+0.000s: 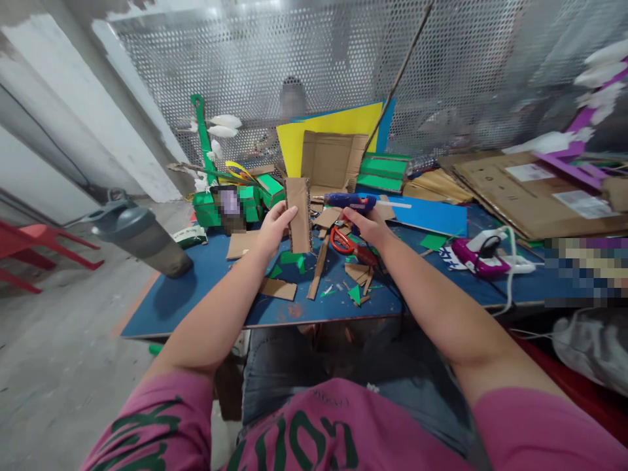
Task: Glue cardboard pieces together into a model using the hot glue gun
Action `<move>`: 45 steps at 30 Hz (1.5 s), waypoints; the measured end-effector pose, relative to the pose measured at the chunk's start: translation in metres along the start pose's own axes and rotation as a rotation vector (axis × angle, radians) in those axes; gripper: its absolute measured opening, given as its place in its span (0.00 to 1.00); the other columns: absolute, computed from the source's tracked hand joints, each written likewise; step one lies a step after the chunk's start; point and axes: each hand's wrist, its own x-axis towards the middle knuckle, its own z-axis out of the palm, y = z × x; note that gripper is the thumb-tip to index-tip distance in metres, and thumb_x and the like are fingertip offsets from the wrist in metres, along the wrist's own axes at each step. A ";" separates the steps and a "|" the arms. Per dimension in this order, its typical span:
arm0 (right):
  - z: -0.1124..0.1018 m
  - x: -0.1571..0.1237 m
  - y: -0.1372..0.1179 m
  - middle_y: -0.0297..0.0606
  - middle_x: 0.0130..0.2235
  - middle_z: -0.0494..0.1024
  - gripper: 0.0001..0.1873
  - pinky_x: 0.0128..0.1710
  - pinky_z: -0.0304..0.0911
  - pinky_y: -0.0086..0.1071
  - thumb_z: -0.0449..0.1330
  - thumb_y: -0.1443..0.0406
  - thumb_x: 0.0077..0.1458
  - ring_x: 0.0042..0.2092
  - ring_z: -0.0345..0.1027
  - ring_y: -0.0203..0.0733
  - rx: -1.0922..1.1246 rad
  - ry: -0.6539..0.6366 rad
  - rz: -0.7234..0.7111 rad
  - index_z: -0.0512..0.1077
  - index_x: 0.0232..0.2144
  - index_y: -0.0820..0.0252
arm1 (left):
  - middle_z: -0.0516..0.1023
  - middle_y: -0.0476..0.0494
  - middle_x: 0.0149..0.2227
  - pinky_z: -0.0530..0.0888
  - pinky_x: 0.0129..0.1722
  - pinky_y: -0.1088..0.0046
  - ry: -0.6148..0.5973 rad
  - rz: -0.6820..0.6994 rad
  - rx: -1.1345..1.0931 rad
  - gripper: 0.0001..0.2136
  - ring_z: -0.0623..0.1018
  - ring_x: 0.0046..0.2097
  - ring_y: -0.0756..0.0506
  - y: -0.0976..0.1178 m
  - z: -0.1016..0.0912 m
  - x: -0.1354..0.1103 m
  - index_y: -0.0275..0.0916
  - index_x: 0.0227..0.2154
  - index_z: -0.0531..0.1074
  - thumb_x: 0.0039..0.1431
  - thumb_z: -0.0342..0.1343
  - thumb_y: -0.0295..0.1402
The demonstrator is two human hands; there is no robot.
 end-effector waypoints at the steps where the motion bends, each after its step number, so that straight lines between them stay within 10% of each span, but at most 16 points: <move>1: 0.000 0.000 -0.001 0.37 0.35 0.81 0.30 0.38 0.66 0.35 0.67 0.35 0.59 0.36 0.71 0.43 0.000 0.011 0.000 0.81 0.35 0.56 | 0.86 0.44 0.45 0.83 0.40 0.69 -0.003 0.007 0.008 0.23 0.86 0.48 0.39 0.000 0.000 0.000 0.45 0.50 0.81 0.57 0.74 0.53; 45: -0.003 -0.001 0.009 0.37 0.35 0.80 0.23 0.42 0.69 0.44 0.68 0.42 0.62 0.38 0.72 0.50 -0.106 -0.121 -0.097 0.80 0.38 0.55 | 0.85 0.43 0.48 0.76 0.32 0.75 0.079 0.012 0.034 0.27 0.85 0.45 0.42 0.001 -0.005 0.004 0.44 0.54 0.80 0.57 0.74 0.54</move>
